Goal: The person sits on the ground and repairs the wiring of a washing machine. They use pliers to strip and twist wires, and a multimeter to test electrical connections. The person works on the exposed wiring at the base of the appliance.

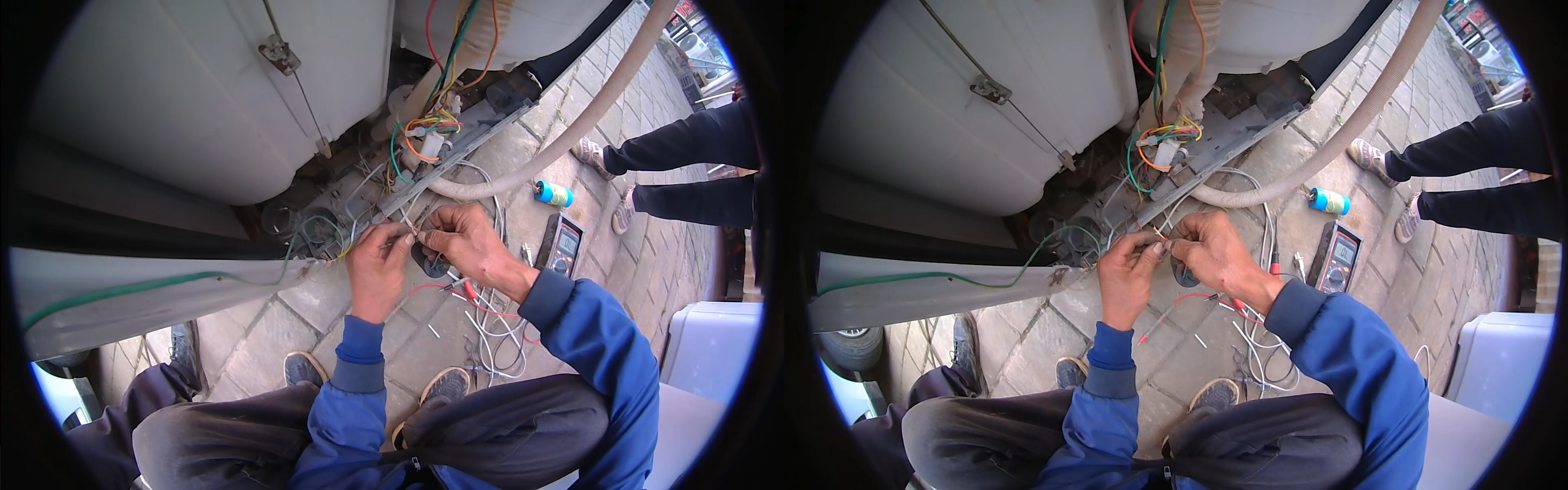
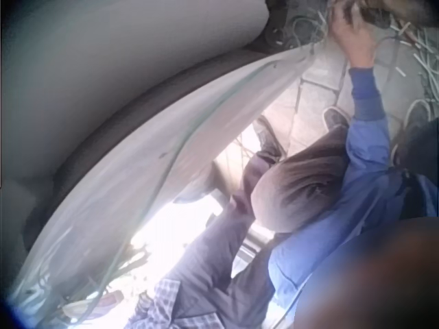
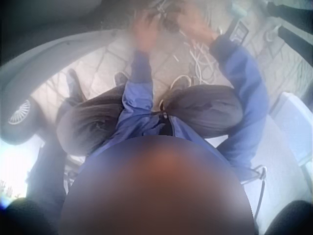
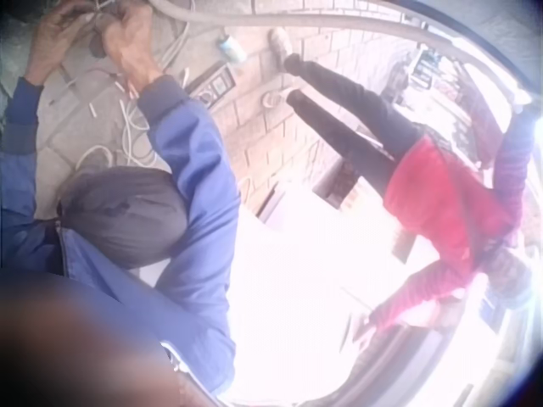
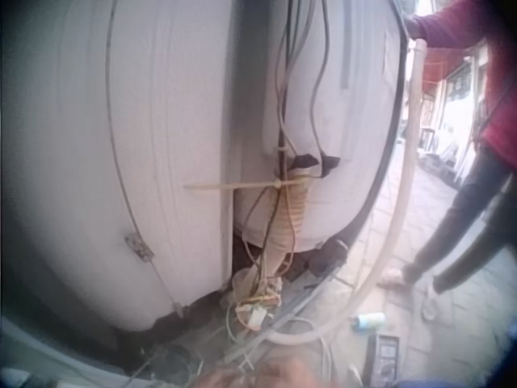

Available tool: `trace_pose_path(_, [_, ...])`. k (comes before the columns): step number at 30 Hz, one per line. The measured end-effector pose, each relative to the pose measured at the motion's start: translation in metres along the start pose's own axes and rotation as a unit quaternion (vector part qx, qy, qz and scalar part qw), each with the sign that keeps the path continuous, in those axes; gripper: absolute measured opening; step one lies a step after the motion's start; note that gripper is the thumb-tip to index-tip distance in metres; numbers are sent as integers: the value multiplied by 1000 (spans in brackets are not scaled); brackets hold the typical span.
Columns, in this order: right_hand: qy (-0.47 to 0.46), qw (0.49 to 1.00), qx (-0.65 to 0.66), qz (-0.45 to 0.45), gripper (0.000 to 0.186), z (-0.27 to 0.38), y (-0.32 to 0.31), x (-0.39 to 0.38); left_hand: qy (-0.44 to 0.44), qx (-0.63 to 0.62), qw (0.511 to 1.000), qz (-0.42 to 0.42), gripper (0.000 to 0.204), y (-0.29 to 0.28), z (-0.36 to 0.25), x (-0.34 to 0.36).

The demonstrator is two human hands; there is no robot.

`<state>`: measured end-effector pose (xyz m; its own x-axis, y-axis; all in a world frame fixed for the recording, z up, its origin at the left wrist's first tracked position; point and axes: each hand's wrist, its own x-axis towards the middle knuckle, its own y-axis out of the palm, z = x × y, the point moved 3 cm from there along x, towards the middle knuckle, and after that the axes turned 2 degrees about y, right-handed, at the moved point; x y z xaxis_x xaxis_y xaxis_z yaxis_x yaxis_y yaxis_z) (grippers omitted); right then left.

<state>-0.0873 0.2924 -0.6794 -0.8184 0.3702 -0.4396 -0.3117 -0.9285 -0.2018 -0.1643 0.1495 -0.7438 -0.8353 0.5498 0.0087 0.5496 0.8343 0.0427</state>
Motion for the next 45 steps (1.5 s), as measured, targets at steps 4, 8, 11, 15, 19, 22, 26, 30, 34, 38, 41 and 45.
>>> trace_pose_path(4, [9,1000,-23,-11,14,-4,-1,2,-16,3,1000,21,11,-2,5,0])
trace_pose_path(8, [-2,1000,13,-6,13,-13,-1,5,-40,-37,998,32,11,-2,4,0])
trace_pose_path(11, [-1,1000,14,-4,13,-12,-1,6,-41,-49,997,45,13,-2,5,1])
trace_pose_path(15, [3,1000,-8,7,14,-15,-1,7,-50,-28,997,50,15,-6,11,1])
trace_pose_path(19, [-1,1000,-8,5,16,-13,-2,4,-40,18,996,71,16,-7,7,3])
trace_pose_path(22, [-3,1000,2,11,18,-9,-2,4,-50,1,996,78,18,-9,7,4])
trace_pose_path(26, [-6,1000,-28,8,20,-15,-5,6,-74,9,992,107,18,-10,-5,7])
trace_pose_path(30, [-52,988,-140,-23,20,-15,-5,3,-78,64,987,126,19,-9,-14,11])
trace_pose_path(34, [-192,947,-250,-59,17,2,-1,-6,-110,111,975,158,22,-11,-14,15])
trace_pose_path(38, [-317,885,-333,-79,10,10,6,-14,-132,81,971,180,21,-12,-9,20])
trace_pose_path(41, [-74,986,-146,-44,10,-2,-8,-4,-75,44,986,143,17,0,-26,18])
trace_pose_path(45, [38,998,39,10,9,-2,-9,-2,51,137,985,94,24,2,-34,11])
